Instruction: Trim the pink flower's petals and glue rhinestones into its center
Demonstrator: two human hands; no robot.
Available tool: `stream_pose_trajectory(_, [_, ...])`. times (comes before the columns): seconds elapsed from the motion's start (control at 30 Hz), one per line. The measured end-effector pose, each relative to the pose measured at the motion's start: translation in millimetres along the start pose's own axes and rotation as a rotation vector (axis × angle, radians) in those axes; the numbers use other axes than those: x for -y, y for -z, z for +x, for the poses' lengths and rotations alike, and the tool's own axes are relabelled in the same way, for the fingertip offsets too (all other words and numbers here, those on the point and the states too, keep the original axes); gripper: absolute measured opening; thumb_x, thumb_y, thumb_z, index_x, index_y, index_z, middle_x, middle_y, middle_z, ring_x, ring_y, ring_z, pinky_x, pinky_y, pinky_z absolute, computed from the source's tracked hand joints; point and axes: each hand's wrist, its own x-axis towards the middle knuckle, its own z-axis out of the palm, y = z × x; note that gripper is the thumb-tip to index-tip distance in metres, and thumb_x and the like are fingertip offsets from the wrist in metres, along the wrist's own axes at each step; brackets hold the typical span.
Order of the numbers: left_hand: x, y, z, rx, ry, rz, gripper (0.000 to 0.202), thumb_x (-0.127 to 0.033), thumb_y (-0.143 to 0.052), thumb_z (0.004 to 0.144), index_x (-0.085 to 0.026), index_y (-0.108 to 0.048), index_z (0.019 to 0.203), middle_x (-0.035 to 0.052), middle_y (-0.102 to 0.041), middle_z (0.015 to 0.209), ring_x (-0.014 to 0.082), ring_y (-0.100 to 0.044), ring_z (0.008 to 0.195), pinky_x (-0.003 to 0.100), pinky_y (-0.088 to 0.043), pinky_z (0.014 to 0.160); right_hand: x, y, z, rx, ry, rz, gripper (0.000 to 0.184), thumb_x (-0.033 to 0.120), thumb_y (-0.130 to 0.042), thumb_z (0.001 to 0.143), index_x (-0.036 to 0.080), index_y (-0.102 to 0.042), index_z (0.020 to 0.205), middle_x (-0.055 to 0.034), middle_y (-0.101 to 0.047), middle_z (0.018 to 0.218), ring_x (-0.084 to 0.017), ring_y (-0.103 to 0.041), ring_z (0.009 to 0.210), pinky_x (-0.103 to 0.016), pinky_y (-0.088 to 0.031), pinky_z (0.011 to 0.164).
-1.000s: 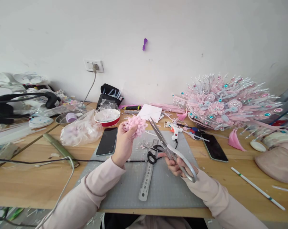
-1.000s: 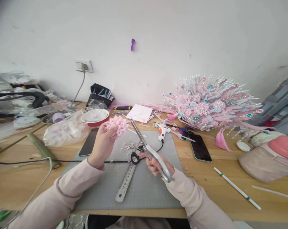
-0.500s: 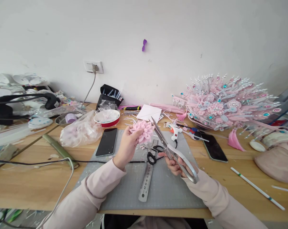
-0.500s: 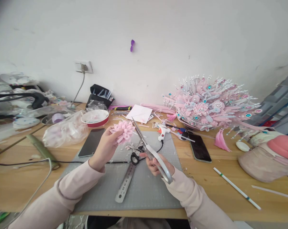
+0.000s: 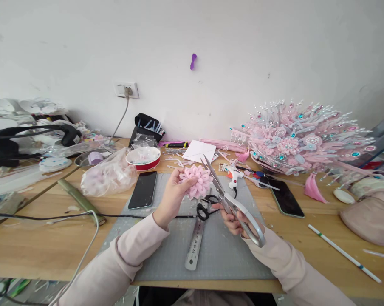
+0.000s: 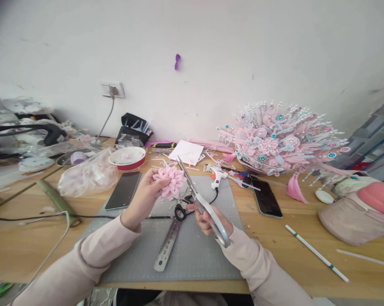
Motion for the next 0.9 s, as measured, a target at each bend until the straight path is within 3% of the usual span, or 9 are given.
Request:
stream_pose_trajectory(0.27, [3, -0.1, 0, 0.035, -0.006, 0.045, 0.029, -0.023, -0.072, 0.059, -0.019, -0.048, 0.075, -0.0031, -0.061, 0.072, 0.0096, -0.057, 0.059, 0.021, -0.043, 0.055, -2, -1, 0, -0.029, 0.018, 0.066, 0.044, 0.031, -0.074, 0.059, 0.018, -0.063, 0.1, 0.0079, -0.034, 0.059, -0.002, -0.014, 0.043, -0.015, -0.01, 0.038])
stream_pose_trajectory(0.57, [3, -0.3, 1, -0.001, 0.002, 0.026, 0.034, -0.025, -0.073, 0.059, -0.018, -0.049, 0.081, -0.0021, -0.061, 0.073, 0.0107, -0.057, 0.06, 0.021, -0.043, 0.054, -8, 8, 1, 0.03, 0.054, 0.094, 0.055, 0.048, -0.071, 0.062, 0.015, -0.058, 0.104, 0.008, -0.03, 0.06, -0.003, -0.011, 0.046, -0.016, -0.006, 0.037])
stream_pose_trajectory(0.9, [2, -0.2, 0, -0.007, 0.036, -0.078, 0.028, -0.027, -0.07, 0.062, -0.019, -0.046, 0.074, -0.0038, -0.061, 0.067, 0.0097, -0.058, 0.056, 0.019, -0.041, 0.051, -10, 12, 0, 0.045, -0.004, 0.111, 0.058, 0.049, -0.07, 0.063, 0.013, -0.055, 0.105, 0.0072, -0.03, 0.061, -0.003, -0.01, 0.046, -0.017, -0.007, 0.038])
